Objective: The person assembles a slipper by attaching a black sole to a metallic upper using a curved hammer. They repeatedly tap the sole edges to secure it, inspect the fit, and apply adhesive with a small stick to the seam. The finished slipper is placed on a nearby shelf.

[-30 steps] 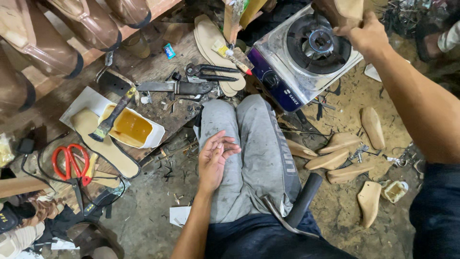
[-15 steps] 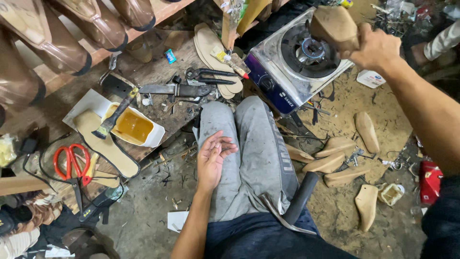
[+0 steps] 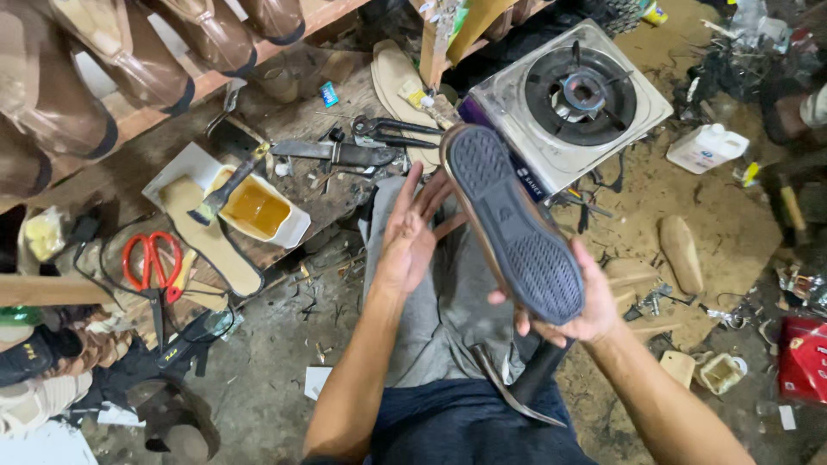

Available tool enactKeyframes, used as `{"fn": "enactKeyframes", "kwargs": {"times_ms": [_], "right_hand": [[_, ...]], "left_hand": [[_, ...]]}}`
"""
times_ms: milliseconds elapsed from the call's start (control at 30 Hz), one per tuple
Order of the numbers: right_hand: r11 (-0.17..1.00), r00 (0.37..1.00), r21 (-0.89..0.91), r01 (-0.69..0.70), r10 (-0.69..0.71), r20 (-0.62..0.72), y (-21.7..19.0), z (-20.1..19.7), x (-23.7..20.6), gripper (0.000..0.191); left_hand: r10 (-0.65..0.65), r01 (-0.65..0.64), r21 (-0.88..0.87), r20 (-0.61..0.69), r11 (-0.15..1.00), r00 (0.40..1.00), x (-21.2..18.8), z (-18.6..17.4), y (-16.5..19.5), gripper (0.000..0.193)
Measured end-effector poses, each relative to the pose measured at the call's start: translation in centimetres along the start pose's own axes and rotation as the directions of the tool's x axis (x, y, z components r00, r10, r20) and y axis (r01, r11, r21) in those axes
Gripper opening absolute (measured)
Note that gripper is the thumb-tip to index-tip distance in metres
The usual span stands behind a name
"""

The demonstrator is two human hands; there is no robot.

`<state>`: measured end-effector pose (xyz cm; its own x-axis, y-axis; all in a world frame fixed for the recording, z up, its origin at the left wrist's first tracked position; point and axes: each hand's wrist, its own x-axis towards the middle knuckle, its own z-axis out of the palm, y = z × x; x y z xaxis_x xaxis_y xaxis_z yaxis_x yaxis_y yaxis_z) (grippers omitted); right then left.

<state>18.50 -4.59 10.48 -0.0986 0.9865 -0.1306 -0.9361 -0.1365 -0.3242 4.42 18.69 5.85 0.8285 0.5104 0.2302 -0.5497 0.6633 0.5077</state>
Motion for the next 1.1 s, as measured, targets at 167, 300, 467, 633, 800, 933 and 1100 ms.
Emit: {"fn": "enactKeyframes", "kwargs": {"times_ms": [167,300,467,633,800,933,1100], "right_hand": [[0.980,0.978,-0.159,-0.119,0.088,-0.187,5.2,-1.7,-1.7,0.075],[-0.267,0.914,-0.883,-0.387,-0.239,-0.328,5.2,-1.2,-5.6,0.025],[-0.629,0.978,-0.773,-0.080,0.100,-0.182,8.0,-0.9,-6.8,0.054],[-0.340,0.986,-0.939,-0.061,0.124,-0.109,5.8,-3.2,-10.4,0.058],[0.388,0.895,-0.814,-0.434,0.079,-0.439,4.7,-4.5,-14.7,0.036],[0.441,0.744,-0.856,-0.270,-0.468,-0.476,5.8,-3.3,-11.6,0.033],[0.691,0.696,-0.706,-0.153,-0.432,-0.574,6.2,-1.1,-6.0,0.033]], "left_hand": [[0.059,-0.047,0.159,-0.071,0.986,0.996,-0.8,2.7,3.0,0.083],[0.091,0.035,0.375,-0.313,0.926,0.946,-2.2,2.5,4.1,0.059],[0.062,0.103,0.397,-0.382,0.912,0.922,-2.4,1.3,3.5,0.048],[-0.041,0.215,0.370,-0.424,0.904,0.905,-3.1,0.7,1.7,0.047],[-0.227,0.391,0.450,-0.375,0.803,0.899,-5.1,-0.1,-0.9,0.054],[-0.291,0.413,0.479,-0.311,0.775,0.905,-5.3,-1.6,-3.1,0.040],[-0.363,0.461,0.429,-0.292,0.777,0.885,-4.1,-3.5,-4.1,0.034]]}}
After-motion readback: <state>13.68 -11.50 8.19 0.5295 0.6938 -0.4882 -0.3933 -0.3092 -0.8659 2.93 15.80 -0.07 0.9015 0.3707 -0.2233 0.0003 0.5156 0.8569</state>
